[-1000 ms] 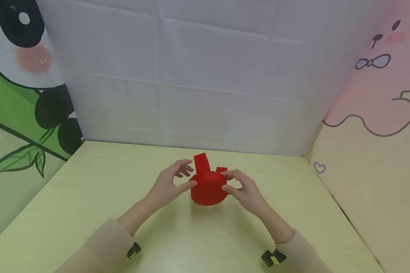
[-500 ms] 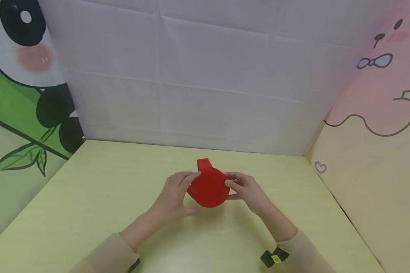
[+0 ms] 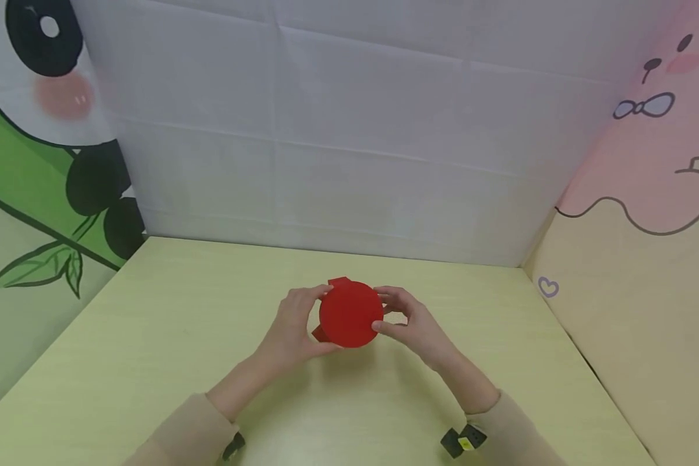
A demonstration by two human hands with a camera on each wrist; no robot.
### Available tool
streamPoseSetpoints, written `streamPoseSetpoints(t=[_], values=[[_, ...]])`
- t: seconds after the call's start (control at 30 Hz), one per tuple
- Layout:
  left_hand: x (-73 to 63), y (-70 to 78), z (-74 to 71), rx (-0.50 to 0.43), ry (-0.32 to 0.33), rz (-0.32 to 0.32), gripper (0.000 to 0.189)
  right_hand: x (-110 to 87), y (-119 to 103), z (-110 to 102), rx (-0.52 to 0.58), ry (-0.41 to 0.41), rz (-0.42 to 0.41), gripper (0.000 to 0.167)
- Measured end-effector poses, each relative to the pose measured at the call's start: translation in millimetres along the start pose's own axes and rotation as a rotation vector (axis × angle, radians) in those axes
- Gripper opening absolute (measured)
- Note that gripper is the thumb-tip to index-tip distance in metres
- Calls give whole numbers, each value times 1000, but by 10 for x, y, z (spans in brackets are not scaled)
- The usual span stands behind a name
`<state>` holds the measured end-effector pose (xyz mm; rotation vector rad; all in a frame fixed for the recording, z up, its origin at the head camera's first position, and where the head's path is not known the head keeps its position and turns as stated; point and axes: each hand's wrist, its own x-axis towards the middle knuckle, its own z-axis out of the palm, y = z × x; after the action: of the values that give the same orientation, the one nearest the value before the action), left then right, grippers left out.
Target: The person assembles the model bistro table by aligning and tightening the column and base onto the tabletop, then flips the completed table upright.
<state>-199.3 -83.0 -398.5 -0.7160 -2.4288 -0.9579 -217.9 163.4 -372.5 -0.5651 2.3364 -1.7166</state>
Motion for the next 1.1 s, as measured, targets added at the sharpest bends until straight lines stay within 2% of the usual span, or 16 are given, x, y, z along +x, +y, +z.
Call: streamPoseSetpoints(t=[0.2, 0.33, 0.57, 1.1], values=[[88, -65, -30, -133, -78, -142, 90, 58, 91, -3, -139, 15, -89, 70], [156, -149, -18, -204, -148, -221, 88, 114, 165, 6, -199, 53, -93, 70], [283, -322, 26, -248, -243, -293, 86, 208, 244, 28, -266, 104, -54, 67], [431, -670, 187, -320, -402, -392, 84, 411, 473, 74, -275, 136, 73, 64]])
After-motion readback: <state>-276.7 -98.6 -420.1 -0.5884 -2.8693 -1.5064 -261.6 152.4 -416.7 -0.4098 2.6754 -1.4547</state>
